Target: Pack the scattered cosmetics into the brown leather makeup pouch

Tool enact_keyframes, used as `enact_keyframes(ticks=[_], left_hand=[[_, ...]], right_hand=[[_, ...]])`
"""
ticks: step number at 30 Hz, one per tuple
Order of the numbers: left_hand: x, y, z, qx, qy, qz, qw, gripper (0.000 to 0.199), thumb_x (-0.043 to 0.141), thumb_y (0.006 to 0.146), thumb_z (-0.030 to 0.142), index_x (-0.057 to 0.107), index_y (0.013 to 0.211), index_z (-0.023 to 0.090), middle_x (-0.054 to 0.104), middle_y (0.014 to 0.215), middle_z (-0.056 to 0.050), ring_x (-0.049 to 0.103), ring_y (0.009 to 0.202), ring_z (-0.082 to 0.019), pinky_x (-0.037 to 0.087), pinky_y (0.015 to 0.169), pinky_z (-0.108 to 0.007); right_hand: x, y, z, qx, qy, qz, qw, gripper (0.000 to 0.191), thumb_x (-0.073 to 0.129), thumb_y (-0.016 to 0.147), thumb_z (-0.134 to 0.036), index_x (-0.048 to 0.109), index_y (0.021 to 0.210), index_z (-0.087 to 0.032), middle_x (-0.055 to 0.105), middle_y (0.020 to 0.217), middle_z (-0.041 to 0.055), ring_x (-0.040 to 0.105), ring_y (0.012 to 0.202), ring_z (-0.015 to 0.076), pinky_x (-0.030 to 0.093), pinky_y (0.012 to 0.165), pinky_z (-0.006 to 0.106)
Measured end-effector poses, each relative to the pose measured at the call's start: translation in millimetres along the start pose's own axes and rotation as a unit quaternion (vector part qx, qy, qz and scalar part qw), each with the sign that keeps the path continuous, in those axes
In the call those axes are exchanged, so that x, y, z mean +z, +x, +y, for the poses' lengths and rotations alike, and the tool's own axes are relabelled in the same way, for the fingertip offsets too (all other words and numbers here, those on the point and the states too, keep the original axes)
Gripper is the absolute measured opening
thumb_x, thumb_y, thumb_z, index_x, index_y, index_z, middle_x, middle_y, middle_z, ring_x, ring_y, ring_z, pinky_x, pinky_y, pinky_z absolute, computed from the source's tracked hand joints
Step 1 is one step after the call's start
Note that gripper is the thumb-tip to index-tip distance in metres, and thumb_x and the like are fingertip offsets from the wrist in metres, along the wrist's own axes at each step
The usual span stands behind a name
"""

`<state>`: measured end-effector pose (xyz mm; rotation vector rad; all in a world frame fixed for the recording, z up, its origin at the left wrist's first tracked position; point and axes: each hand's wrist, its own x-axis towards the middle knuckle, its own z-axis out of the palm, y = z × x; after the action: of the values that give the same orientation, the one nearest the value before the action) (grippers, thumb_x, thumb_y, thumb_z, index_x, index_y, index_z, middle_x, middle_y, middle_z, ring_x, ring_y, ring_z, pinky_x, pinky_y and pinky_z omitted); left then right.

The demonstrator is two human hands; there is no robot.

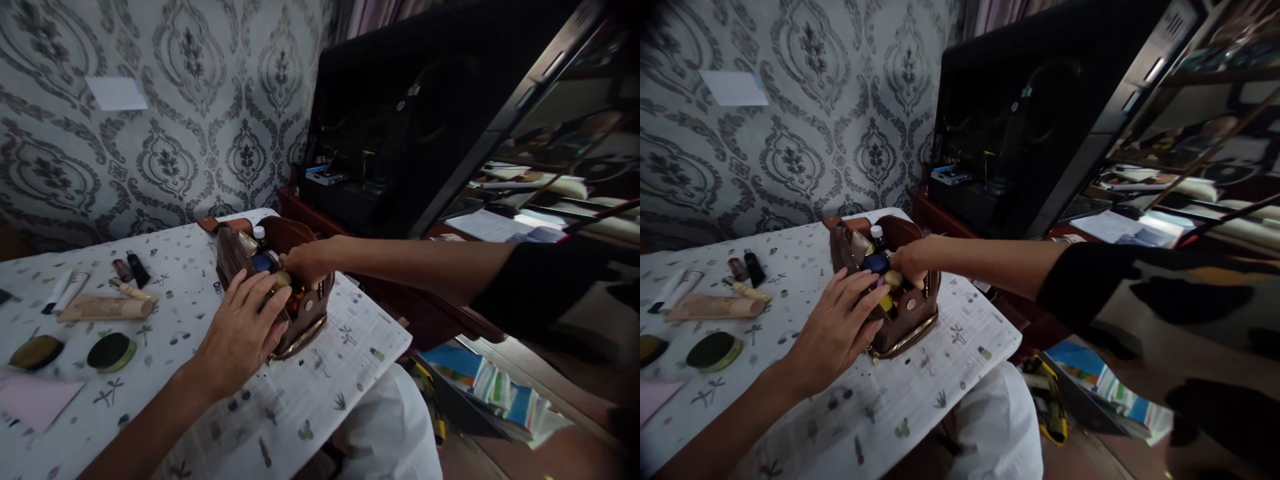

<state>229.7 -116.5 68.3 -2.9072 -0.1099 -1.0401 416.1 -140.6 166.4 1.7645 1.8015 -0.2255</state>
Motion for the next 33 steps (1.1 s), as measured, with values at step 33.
enact_keyframes(ticks=[33], left_hand=[[3.0, 0, -1, 0.014, 0.022, 0.005, 1.0, 0.037, 0.047, 0.099, 0.021, 0.05, 0.135, 0.014, 0.058, 0.133, -0.015, 0.051, 0.13, -0.03, 0.037, 0.117, -0.057]], right_hand=[[4, 78, 20, 0.07, 0.06, 0.274, 0.957, 0.044, 0.055, 0.097, -0.021, 0.051, 0.139, -0.008, 0.066, 0.129, 0.0214, 0.064, 0.121, 0.0287, 0.052, 0.096, 0.035]])
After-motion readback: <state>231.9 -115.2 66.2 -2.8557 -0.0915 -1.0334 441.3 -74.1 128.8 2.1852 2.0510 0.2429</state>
